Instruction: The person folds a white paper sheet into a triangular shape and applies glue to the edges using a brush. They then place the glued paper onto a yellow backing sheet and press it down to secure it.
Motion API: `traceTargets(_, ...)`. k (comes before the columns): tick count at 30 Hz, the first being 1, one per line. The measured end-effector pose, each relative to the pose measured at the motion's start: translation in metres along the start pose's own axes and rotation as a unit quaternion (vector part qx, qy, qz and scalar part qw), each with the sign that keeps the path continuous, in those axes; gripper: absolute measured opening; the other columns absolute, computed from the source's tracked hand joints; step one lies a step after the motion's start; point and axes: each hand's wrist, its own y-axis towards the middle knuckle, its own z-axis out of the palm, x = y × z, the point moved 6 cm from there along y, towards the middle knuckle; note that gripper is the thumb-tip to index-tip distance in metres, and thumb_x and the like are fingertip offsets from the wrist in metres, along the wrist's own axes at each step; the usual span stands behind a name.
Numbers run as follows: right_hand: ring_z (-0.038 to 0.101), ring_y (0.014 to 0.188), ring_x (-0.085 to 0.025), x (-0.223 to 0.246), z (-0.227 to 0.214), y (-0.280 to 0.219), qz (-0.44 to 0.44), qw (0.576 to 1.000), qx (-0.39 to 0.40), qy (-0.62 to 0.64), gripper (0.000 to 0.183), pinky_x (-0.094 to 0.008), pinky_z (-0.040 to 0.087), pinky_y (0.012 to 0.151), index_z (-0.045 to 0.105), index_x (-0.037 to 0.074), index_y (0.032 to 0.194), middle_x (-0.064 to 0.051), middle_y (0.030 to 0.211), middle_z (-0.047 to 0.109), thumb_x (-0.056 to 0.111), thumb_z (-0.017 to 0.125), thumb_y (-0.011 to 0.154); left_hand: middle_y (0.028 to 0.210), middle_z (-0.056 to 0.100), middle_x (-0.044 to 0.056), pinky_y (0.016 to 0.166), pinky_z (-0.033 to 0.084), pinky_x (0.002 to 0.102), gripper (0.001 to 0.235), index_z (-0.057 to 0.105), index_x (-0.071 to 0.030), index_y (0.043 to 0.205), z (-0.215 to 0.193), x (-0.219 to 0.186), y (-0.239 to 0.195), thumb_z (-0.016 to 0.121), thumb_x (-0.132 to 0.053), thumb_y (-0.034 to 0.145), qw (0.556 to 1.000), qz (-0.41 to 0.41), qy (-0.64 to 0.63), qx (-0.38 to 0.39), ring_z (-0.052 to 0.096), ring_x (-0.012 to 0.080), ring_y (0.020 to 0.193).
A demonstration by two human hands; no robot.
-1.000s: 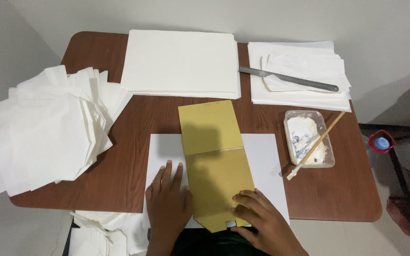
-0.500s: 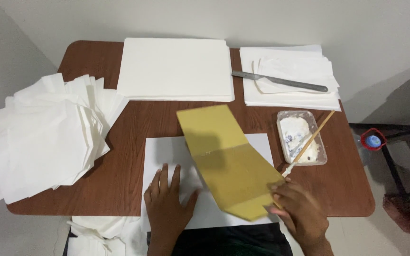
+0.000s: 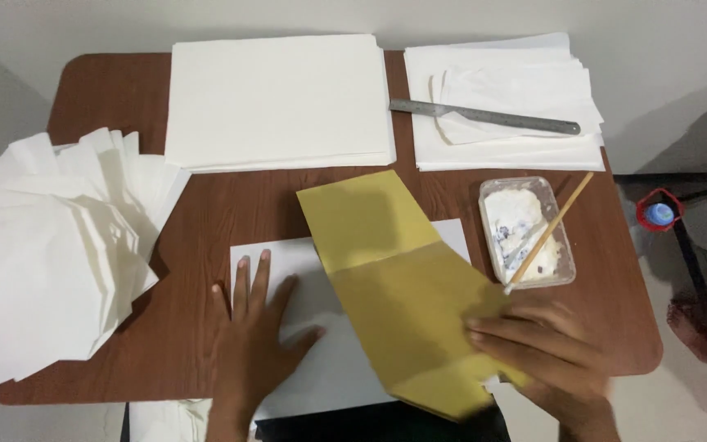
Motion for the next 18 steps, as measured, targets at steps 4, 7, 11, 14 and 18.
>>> traceTargets(4, 0.071, 0.11, -0.016, -0.01, -0.029, -0.017, -0.044, 0.993, 0.102, -0.035, 0.033, -0.033, 0.055, 0.099, 0.071, 0.008, 0.115, -0.005, 0.122, 0.075, 0.028, 0.053, 0.096, 0.175, 0.01, 0.002, 0.122, 0.008, 0.058, 0.093, 0.036, -0.028, 0.158, 0.022, 0.008, 0.003, 0.06, -0.075, 0.081, 0.997, 0.017, -0.042, 0.066, 0.004, 0.033, 0.159)
traceTargets(7, 0.067, 0.109, -0.019, -0.021, -0.009, -0.055, -0.086, 0.992, 0.055, -0.081, 0.026, -0.036, 0.057, 0.098, 0.068, 0.011, 0.114, -0.002, 0.119, 0.073, 0.019, 0.073, 0.09, 0.175, 0.014, 0.003, 0.123, 0.012, 0.06, 0.095, 0.03, -0.028, 0.162, 0.026, 0.006, 0.0, 0.052, -0.078, 0.084, 0.999, 0.035, -0.012, 0.023, 0.01, 0.0344, 0.16)
traceTargets(11, 0.07, 0.103, -0.022, 0.012, 0.059, -0.01, -0.003, 0.999, -0.042, -0.031, 0.026, -0.037, 0.058, 0.094, 0.076, 0.003, 0.103, -0.01, 0.114, 0.075, 0.02, 0.056, 0.098, 0.174, 0.015, 0.002, 0.122, 0.008, 0.061, 0.093, 0.035, -0.03, 0.159, 0.031, 0.009, 0.003, 0.058, -0.076, 0.082, 0.997, 0.011, -0.055, 0.047, 0.007, 0.0306, 0.16)
traceTargets(14, 0.068, 0.093, -0.023, 0.007, 0.106, -0.006, -0.047, 0.995, -0.06, -0.072, 0.02, -0.039, 0.064, 0.087, 0.073, 0.005, 0.101, -0.006, 0.107, 0.075, 0.002, 0.084, 0.085, 0.173, 0.02, 0.001, 0.118, 0.019, 0.061, 0.094, 0.035, -0.032, 0.16, 0.025, 0.008, 0.007, 0.064, -0.07, 0.079, 0.999, 0.015, -0.009, 0.051, 0.012, 0.0308, 0.159)
traceTargets(18, 0.067, 0.101, -0.032, -0.009, 0.13, -0.03, -0.009, 0.999, 0.031, -0.014, 0.019, -0.041, 0.061, 0.096, 0.072, -0.001, 0.107, -0.012, 0.116, 0.071, -0.009, 0.062, 0.093, 0.173, 0.022, 0.004, 0.116, 0.023, 0.064, 0.073, 0.042, -0.028, 0.157, 0.019, 0.008, 0.008, 0.055, -0.058, 0.091, 0.998, 0.018, -0.048, 0.029, 0.017, 0.0341, 0.159)
